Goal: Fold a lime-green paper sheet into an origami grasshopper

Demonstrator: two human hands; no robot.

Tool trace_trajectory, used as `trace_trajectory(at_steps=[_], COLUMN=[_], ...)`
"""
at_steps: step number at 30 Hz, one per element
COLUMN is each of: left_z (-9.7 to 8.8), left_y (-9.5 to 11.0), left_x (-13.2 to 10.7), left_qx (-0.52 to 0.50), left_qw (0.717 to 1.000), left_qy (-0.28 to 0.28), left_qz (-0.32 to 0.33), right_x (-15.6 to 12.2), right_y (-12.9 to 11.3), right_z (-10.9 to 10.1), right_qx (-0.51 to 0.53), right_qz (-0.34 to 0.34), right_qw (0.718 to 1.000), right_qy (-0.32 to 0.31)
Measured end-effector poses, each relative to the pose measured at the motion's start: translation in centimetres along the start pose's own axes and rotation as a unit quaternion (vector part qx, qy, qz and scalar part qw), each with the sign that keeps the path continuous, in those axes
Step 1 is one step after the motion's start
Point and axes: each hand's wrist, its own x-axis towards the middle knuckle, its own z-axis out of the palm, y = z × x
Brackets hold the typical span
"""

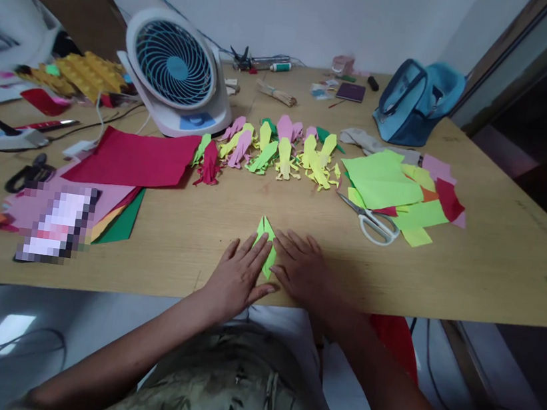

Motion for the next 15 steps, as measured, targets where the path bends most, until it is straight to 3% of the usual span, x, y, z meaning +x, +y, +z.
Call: trace_trajectory(at_steps=[11,15], left_z=[0.2,0.4], left_y=[-0.3,-0.3], left_x=[0.0,-0.1], left_qx=[0.001,-0.009], left_qw=[1.0,1.0], left_qy=[0.0,0.008], left_qz=[0.019,0.018], right_x=[-0.5,-0.5], right_y=[-1.1,-1.2], right_z=[0.9,1.1], right_qx=[-0.023,0.017], right_qz=[0.056,0.019], right_qw=[0.997,0.996], right_qy=[0.047,0.087])
